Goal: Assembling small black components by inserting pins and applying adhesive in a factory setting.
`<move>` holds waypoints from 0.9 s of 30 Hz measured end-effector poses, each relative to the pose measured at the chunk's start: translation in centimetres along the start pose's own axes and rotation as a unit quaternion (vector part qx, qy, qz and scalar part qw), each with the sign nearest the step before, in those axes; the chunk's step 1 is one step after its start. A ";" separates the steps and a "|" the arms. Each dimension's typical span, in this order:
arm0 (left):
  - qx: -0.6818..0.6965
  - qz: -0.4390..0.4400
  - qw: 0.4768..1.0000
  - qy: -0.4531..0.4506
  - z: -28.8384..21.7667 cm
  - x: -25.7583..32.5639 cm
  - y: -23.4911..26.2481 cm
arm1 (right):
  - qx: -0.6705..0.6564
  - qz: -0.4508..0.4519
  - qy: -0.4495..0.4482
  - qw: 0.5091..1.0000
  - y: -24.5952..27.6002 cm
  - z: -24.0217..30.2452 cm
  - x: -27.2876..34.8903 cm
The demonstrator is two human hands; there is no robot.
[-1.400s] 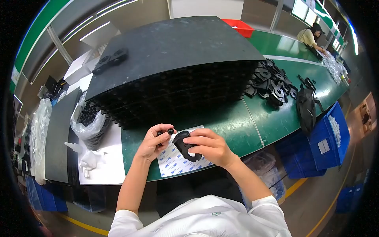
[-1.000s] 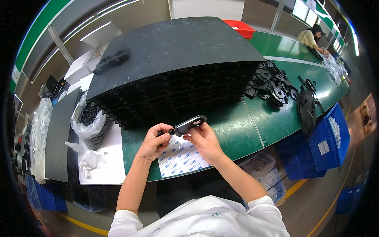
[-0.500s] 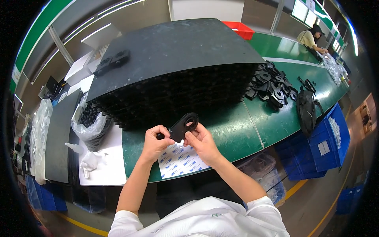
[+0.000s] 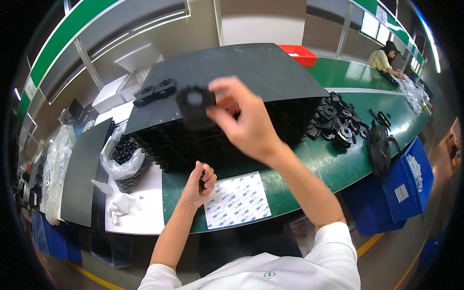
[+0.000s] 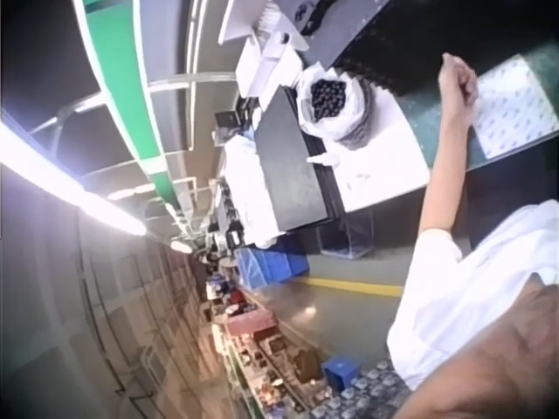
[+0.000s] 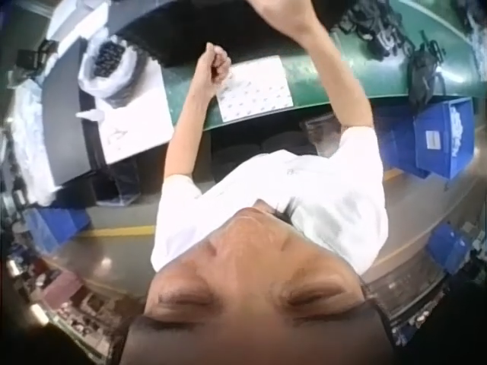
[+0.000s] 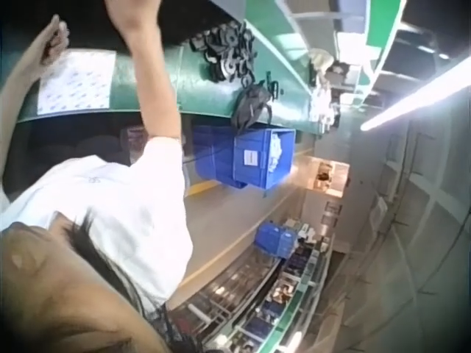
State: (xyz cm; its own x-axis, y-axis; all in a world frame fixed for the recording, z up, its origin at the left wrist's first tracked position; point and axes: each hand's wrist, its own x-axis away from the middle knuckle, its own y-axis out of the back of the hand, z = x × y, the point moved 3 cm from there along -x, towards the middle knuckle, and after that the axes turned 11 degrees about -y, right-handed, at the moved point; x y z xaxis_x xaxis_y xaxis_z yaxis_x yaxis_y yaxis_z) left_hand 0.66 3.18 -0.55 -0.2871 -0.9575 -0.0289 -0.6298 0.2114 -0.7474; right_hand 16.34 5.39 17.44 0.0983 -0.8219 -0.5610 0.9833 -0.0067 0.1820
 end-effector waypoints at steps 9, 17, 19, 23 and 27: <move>0.128 -0.155 0.979 0.019 0.4 -0.6 1.2 | 0.151 0.031 -0.272 0.950 -2.4 -6.8 -15.3; 0.090 -0.114 0.989 0.015 1.0 -0.8 2.0 | 0.116 0.141 -0.368 0.912 -0.5 -5.0 -14.7; 0.088 -0.075 0.993 0.015 1.2 -0.9 1.5 | 0.143 0.129 -0.317 0.929 3.0 -3.6 -14.0; 0.043 -0.083 0.995 0.030 0.4 -0.4 0.8 | 0.220 0.007 -0.229 0.948 12.3 -2.2 -12.4; 0.034 -0.050 0.998 0.018 0.7 -0.4 0.7 | 0.549 -0.106 -0.087 0.824 25.7 -5.4 -9.2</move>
State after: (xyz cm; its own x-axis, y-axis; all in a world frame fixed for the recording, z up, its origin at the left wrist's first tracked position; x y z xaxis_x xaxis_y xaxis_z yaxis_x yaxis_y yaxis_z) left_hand 0.81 3.62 -1.50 -0.2518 -0.9651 0.0717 -0.6071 0.0998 -0.7883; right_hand 41.55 15.85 22.95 -0.1748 -0.8048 -0.5673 0.2339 -0.5936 0.7700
